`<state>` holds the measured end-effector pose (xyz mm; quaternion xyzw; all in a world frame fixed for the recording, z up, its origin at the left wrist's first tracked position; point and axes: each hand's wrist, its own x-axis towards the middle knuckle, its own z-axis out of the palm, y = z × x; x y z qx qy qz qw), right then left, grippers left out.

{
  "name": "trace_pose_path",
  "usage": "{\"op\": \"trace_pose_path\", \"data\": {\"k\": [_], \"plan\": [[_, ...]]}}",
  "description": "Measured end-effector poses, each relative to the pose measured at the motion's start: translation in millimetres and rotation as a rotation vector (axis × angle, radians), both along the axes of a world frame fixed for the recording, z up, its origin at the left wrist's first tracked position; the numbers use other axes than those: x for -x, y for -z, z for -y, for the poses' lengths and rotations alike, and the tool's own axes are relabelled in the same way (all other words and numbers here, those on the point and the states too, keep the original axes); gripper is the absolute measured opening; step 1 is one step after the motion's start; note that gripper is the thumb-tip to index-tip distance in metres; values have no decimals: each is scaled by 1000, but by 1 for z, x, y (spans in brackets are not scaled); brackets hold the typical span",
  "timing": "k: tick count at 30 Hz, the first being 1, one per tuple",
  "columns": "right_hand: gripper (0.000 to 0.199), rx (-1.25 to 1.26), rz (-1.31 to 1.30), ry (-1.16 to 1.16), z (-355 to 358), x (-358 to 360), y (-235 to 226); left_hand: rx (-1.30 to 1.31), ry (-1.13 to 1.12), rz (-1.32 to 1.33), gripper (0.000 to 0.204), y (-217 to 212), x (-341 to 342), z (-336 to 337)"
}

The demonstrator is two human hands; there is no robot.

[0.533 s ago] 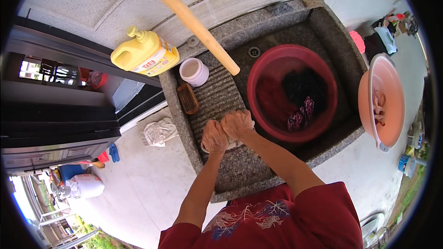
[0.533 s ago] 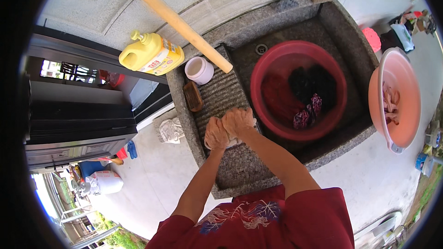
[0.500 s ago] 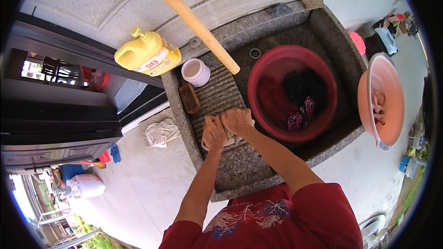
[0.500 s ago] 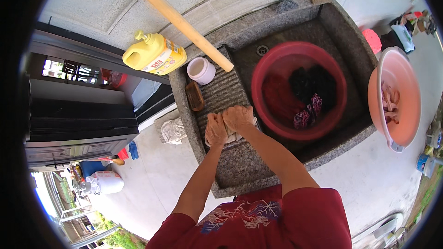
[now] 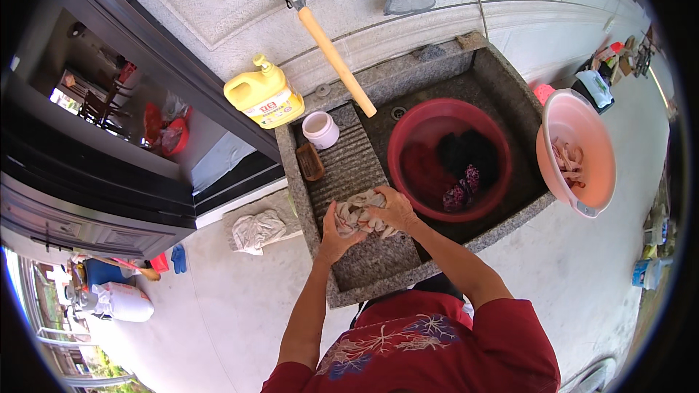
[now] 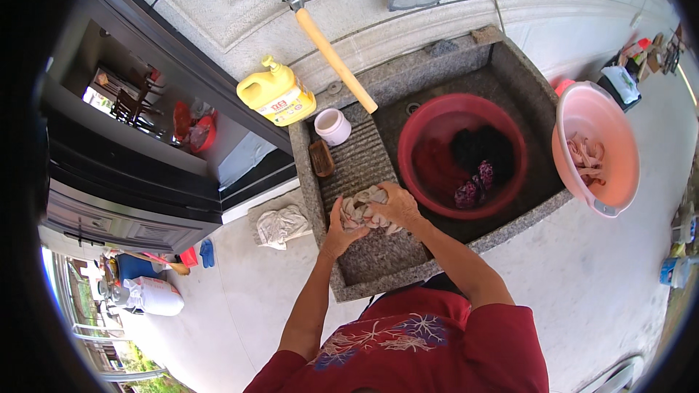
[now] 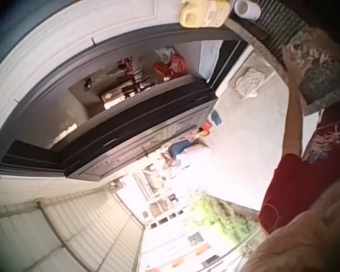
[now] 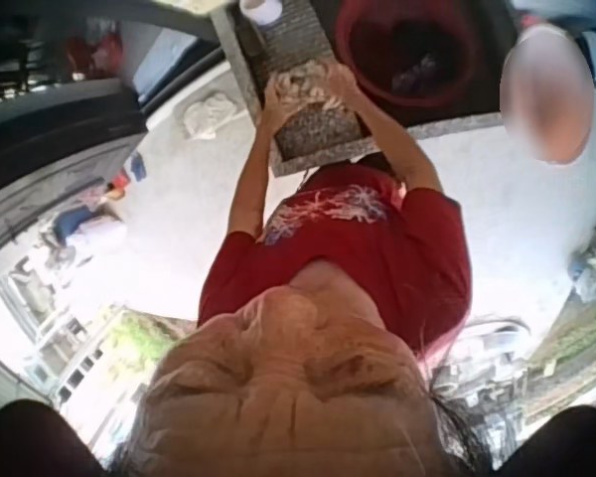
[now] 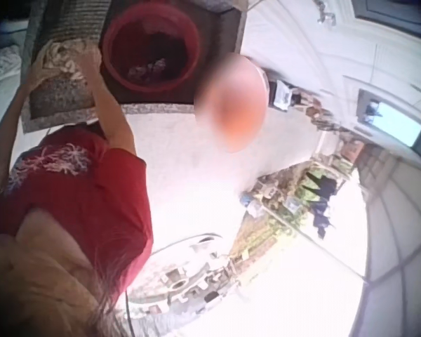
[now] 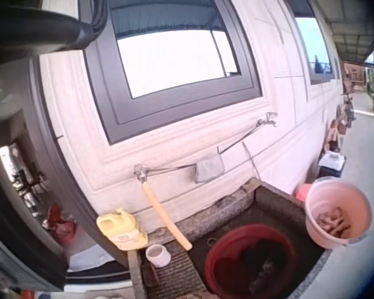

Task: The person washes several pieces of clothing by hand in a red basin placed in an outdoor stone sink. They scrub and rinse a black garment, then a light-colored cloth, and finally a patterned cloth, transferring each to a pink basin after rinsing.

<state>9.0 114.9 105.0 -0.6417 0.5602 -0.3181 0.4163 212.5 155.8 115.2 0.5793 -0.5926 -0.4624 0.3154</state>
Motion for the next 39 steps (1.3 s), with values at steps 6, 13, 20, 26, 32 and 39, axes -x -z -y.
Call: {"op": "trace_pose_path", "data": {"k": [6,13,20,26,32,39], "plan": [[30,35,694,241,10,60,-90,342,-99,473,69,32,-11,-9],[46,480,141,636,86,212,-135,340,-94,331,61,32,11,-6],[64,286,-417,422,30,136,-47,438,-138,609,57,41,4,-1],[90,229,-593,-60,-8,59,17,5,-69,-273,35,-14,14,16],[90,225,-464,-250,25,52,26,-83,37,-554,40,-102,48,40],[60,-205,386,-151,92,170,-13,-275,-231,-1185,44,-83,81,76]]}}
